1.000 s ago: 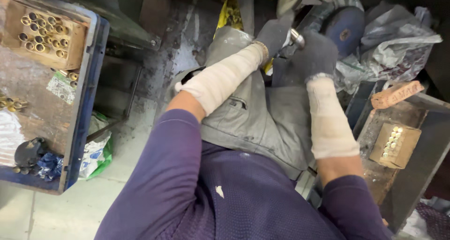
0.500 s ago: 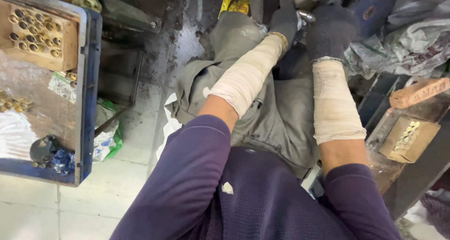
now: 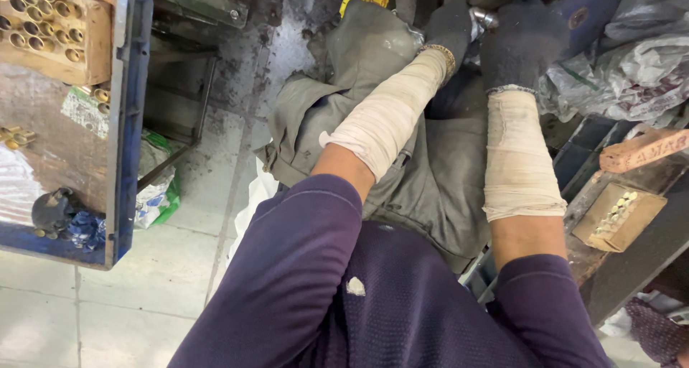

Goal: The person holds a metal part against a spinning grinding wheel, turning the part to polish different sides before placing it back into a tray.

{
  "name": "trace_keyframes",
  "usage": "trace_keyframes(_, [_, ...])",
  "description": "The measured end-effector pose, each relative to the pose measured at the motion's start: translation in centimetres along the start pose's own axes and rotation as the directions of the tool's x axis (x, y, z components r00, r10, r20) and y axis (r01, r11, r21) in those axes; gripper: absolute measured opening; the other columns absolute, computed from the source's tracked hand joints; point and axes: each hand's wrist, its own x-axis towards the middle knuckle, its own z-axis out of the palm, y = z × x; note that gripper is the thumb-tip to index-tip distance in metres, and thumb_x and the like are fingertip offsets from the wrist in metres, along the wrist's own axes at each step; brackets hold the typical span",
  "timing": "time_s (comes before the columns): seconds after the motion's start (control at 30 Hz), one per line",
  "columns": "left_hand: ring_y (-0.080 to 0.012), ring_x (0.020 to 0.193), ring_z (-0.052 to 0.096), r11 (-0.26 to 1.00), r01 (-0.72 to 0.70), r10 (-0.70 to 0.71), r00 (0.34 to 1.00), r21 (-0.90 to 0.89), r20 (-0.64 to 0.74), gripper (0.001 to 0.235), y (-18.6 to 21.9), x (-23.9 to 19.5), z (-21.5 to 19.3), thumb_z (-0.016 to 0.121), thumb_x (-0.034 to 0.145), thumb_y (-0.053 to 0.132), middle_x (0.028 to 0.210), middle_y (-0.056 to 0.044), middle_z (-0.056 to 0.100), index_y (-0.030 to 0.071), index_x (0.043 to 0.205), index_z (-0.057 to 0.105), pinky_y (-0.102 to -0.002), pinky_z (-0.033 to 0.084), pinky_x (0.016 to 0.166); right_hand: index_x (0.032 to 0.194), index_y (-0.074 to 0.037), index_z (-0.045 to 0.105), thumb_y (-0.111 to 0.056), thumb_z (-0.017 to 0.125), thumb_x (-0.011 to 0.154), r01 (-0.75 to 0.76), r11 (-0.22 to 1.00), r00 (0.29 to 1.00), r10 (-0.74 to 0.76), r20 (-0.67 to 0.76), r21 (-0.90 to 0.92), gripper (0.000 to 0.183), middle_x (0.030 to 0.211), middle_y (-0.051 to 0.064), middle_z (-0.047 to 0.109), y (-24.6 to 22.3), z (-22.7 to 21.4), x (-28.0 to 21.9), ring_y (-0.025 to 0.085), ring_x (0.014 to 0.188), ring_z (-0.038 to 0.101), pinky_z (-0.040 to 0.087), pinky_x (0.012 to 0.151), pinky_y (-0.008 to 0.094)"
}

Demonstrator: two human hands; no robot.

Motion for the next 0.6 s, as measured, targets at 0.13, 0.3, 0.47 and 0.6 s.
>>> trace_keyframes(0.13, [-0.043, 0.101, 0.074, 1.0, 0.019, -0.019, 1.0, -0.022, -0.001, 0.043, -0.3, 0.3, 0.8, 0.051, 0.096, 0.032, 0.109, -0.027, 0.074, 0.007, 0.131, 0.047, -0.05, 0.057, 0.085, 0.076, -0.02, 0.078, -0.025, 0.07, 0.076, 0.081, 0.997, 0.985, -0.079, -0.155, 0.006, 0.009, 0.081, 0.005, 0.075, 0.3, -0.2, -0.7, 0.028, 0.073, 0.072, 0.053, 0.06, 0.041])
trace_keyframes(0.3, [-0.0428, 0.113, 0.068, 0.747, 0.335, -0.326, 0.938, -0.574, 0.122, 0.083, -1.6, 2.1, 2.8, 0.029, 0.107, 0.064, 0.116, -0.033, 0.073, -0.008, 0.11, 0.069, -0.047, 0.048, 0.101, 0.075, -0.02, 0.078, -0.03, 0.071, 0.077, 0.051, 0.999, 0.997, -0.051, -0.054, 0.007, 0.012, 0.081, 0.006, 0.075, 0.4, 1.1, -0.5, 0.028, 0.074, 0.073, 0.053, 0.059, 0.04])
trace_keyframes(0.47, [-0.0387, 0.087, 0.079, 0.735, 0.163, -0.083, 0.985, -0.658, 0.151, 0.094, -1.8, 2.1, 4.2, 0.017, 0.106, 0.062, 0.09, -0.026, 0.079, -0.004, 0.085, 0.08, -0.044, 0.054, 0.087, 0.078, -0.024, 0.077, -0.042, 0.072, 0.078, 0.044, 0.988, 0.998, -0.05, -0.036, -0.146, 0.018, 0.082, 0.002, 0.076, 1.4, 3.6, -0.5, 0.023, 0.074, 0.073, 0.053, 0.061, 0.042])
trace_keyframes(0.6, [-0.0359, 0.084, 0.079, 0.977, -0.171, 0.159, 0.982, -0.125, -0.102, 0.039, -1.0, 1.3, 2.4, 0.046, 0.093, 0.034, 0.088, -0.015, 0.082, 0.005, 0.119, 0.053, -0.046, 0.058, 0.08, 0.082, -0.017, 0.078, -0.045, 0.072, 0.078, 0.093, 0.989, 0.992, -0.082, 0.094, -0.115, 0.029, 0.081, 0.008, 0.076, 0.6, 5.7, -0.6, 0.027, 0.073, 0.072, 0.053, 0.058, 0.044])
